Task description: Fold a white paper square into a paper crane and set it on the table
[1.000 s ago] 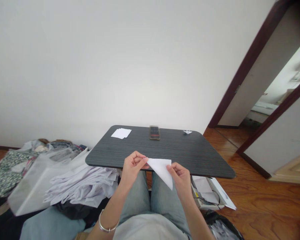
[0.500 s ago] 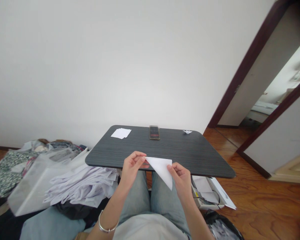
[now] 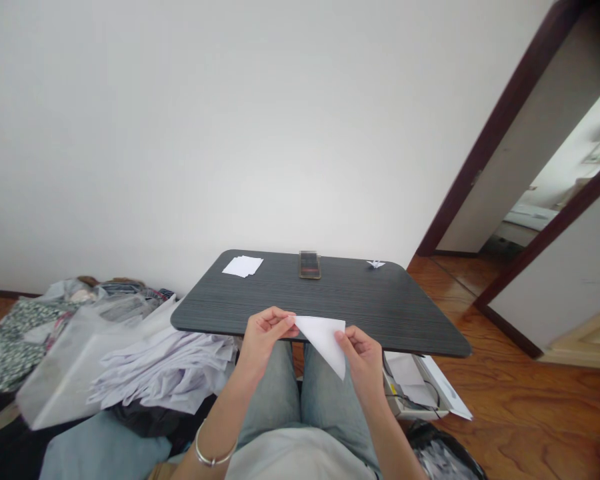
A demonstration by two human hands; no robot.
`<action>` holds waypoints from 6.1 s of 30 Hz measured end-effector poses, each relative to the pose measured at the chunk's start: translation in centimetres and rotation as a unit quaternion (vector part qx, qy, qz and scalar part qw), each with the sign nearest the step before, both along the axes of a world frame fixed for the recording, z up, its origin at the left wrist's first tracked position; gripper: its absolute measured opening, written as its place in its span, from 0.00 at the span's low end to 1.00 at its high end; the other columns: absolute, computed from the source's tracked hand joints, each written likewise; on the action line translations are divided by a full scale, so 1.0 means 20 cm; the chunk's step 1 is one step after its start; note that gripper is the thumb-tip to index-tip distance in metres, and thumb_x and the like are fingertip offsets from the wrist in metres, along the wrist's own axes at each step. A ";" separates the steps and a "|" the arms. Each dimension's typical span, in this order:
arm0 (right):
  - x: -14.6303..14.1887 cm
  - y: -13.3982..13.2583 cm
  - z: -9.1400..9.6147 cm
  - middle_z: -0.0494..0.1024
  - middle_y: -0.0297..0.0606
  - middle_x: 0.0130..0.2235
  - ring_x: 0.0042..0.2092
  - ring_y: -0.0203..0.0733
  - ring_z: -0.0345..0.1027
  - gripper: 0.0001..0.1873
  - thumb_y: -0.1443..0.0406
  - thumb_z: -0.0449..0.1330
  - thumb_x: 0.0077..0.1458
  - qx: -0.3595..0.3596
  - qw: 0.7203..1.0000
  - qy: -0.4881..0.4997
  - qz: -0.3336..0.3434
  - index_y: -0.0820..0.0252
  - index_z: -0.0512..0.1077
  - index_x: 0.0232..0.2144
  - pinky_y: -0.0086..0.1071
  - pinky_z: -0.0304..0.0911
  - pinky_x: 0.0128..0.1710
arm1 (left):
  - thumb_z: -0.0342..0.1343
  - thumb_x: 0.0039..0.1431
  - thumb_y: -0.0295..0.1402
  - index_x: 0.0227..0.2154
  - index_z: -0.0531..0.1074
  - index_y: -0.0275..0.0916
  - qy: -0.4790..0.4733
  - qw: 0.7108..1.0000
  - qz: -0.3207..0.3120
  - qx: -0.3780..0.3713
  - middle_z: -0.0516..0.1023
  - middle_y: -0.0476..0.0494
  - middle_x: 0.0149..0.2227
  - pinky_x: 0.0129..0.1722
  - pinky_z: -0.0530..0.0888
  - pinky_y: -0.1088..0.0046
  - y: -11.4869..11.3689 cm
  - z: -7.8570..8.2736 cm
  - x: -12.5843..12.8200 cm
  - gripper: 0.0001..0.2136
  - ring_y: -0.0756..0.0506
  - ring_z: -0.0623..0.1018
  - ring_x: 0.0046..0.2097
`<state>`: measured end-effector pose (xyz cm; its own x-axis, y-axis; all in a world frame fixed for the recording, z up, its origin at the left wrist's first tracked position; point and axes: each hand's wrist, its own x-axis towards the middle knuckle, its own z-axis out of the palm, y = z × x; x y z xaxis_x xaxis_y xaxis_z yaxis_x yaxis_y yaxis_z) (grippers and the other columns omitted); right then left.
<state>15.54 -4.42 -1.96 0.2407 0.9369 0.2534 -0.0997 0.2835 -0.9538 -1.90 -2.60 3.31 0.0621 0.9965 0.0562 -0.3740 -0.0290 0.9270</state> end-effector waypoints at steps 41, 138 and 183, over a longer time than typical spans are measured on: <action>-0.02 -0.01 0.04 0.61 0.28 0.15 0.18 0.30 0.48 0.19 0.53 0.61 0.46 -0.009 1.000 -0.018 -0.018 0.61 0.63 0.17 0.26 0.42 0.18 | 0.65 0.41 0.37 0.24 0.75 0.33 0.046 0.998 0.039 0.006 0.77 0.46 0.23 0.27 0.75 0.76 -0.02 0.04 0.01 0.11 0.49 0.76 0.27; 0.07 0.06 0.07 0.64 0.27 0.15 0.18 0.29 0.51 0.19 0.54 0.64 0.42 -0.059 0.981 -0.100 0.157 0.62 0.65 0.16 0.25 0.44 0.18 | 0.64 0.41 0.31 0.29 0.70 0.34 0.185 0.966 -0.177 0.018 0.76 0.46 0.28 0.23 0.70 0.79 0.03 -0.08 -0.01 0.11 0.50 0.74 0.28; 0.09 0.05 0.11 0.76 0.32 0.19 0.21 0.37 0.70 0.16 0.55 0.67 0.40 -0.030 0.997 -0.005 0.068 0.61 0.70 0.26 0.29 0.68 0.23 | 0.64 0.41 0.32 0.46 0.62 0.37 0.136 0.986 -0.091 0.002 0.75 0.47 0.30 0.21 0.73 0.75 -0.01 -0.18 0.17 0.27 0.49 0.76 0.25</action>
<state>17.33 -3.34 0.29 0.1073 0.9745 0.1973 -0.1236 0.2100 -0.9699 1.47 -2.79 -0.36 0.2542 0.9670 0.0172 -0.1105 0.0114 0.9938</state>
